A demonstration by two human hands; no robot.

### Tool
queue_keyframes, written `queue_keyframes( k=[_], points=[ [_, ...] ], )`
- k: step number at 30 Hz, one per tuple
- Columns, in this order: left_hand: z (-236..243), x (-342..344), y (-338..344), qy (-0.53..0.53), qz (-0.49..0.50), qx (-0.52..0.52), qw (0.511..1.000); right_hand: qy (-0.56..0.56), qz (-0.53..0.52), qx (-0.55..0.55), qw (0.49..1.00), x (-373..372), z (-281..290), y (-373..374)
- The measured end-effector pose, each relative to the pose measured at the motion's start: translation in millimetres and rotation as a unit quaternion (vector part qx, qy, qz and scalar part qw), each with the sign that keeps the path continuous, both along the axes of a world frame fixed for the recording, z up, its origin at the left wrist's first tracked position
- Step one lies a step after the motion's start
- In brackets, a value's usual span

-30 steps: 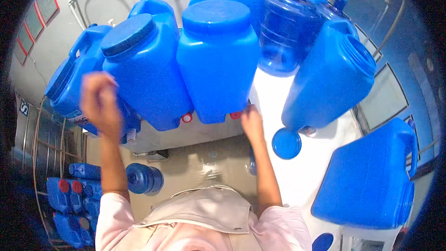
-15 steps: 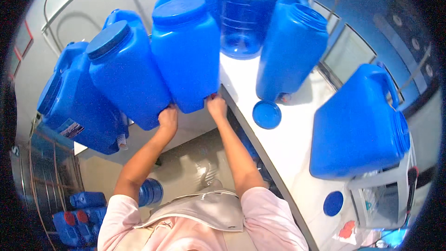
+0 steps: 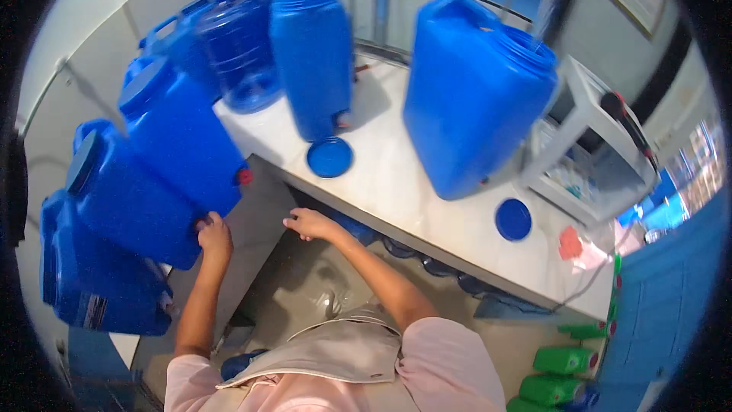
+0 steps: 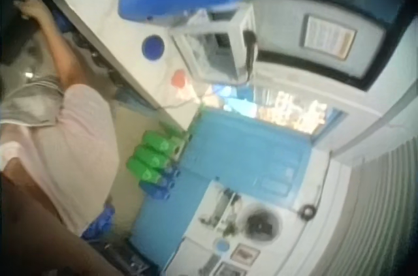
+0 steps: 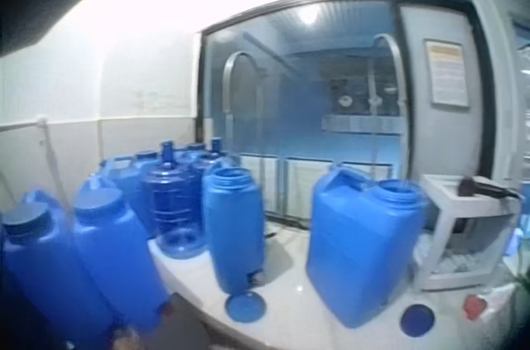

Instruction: The person seals water jugs with plastic covers using a heat gun, carries a jug to the floor, heat-seals the spouts of blue containers, and fills water jugs from pipes while wiping the containers and table with a cloth.

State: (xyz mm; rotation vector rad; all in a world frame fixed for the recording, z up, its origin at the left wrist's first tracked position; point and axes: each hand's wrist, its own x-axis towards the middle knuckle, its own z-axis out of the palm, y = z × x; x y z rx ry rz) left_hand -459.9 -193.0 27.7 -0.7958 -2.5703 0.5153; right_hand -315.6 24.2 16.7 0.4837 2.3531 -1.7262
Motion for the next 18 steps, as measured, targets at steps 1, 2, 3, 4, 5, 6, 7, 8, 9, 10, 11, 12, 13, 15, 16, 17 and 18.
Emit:
queue_keyframes(
  k=[1, 2, 3, 4, 5, 6, 7, 8, 9, 10, 11, 12, 13, 15, 16, 17, 18],
  points=[
    [11, 25, 19, -0.003, -0.028, 0.001, 1.0, -0.016, 0.003, -0.013, 1.0, 32, 13, 14],
    [22, 55, 38, -0.097, -0.037, 0.024, 0.994, -0.02, -0.003, -0.03, 0.999, 62, 22, 27],
    [25, 82, 59, -0.191, -0.047, 0.044, 0.979, -0.025, -0.01, -0.046, 0.999, 94, 26, 43],
    [27, 105, 77, -0.236, -0.096, 0.045, 0.966, -0.013, -0.024, -0.067, 0.997, 126, 29, 61],
    [26, 125, 95, -0.28, -0.144, 0.045, 0.948, -0.01, -0.051, -0.076, 0.996, 163, 45, 79],
    [27, 142, 114, -0.277, -0.16, 0.045, 0.946, 0.021, -0.066, -0.093, 0.993, 197, 39, 106],
    [24, 158, 133, -0.334, -0.209, 0.054, 0.918, 0.024, -0.119, -0.066, 0.99, 234, 49, 126],
    [22, 172, 149, -0.387, -0.249, 0.062, 0.885, 0.026, -0.163, -0.041, 0.985, 267, 58, 145],
    [21, 188, 166, -0.388, -0.258, 0.063, 0.883, 0.053, -0.233, -0.025, 0.971, 305, 66, 165],
    [20, 205, 184, -0.436, -0.298, 0.085, 0.845, 0.087, -0.291, 0.064, 0.951, 338, 60, 191],
    [21, 225, 205, -0.482, -0.337, 0.108, 0.801, 0.119, -0.398, 0.175, 0.893, 373, 54, 214],
    [32, 250, 226, -0.519, -0.334, 0.075, 0.783, 0.155, -0.473, 0.244, 0.832, 410, 40, 247],
    [33, 270, 246, -0.52, -0.341, 0.076, 0.78, 0.155, -0.511, 0.415, 0.737, 440, 35, 272],
    [37, 302, 278, -0.619, -0.37, 0.094, 0.687, 0.135, -0.537, 0.459, 0.695, 474, 43, 318],
    [42, 318, 290, -0.636, -0.375, 0.096, 0.668, 0.077, -0.533, 0.516, 0.667, 481, 51, 336],
    [45, 334, 303, -0.636, -0.378, 0.096, 0.666, 0.016, -0.525, 0.572, 0.63, 492, 60, 354],
    [49, 349, 315, -0.62, -0.404, 0.09, 0.666, 0.015, -0.526, 0.573, 0.628, 501, 58, 377]
  ],
)
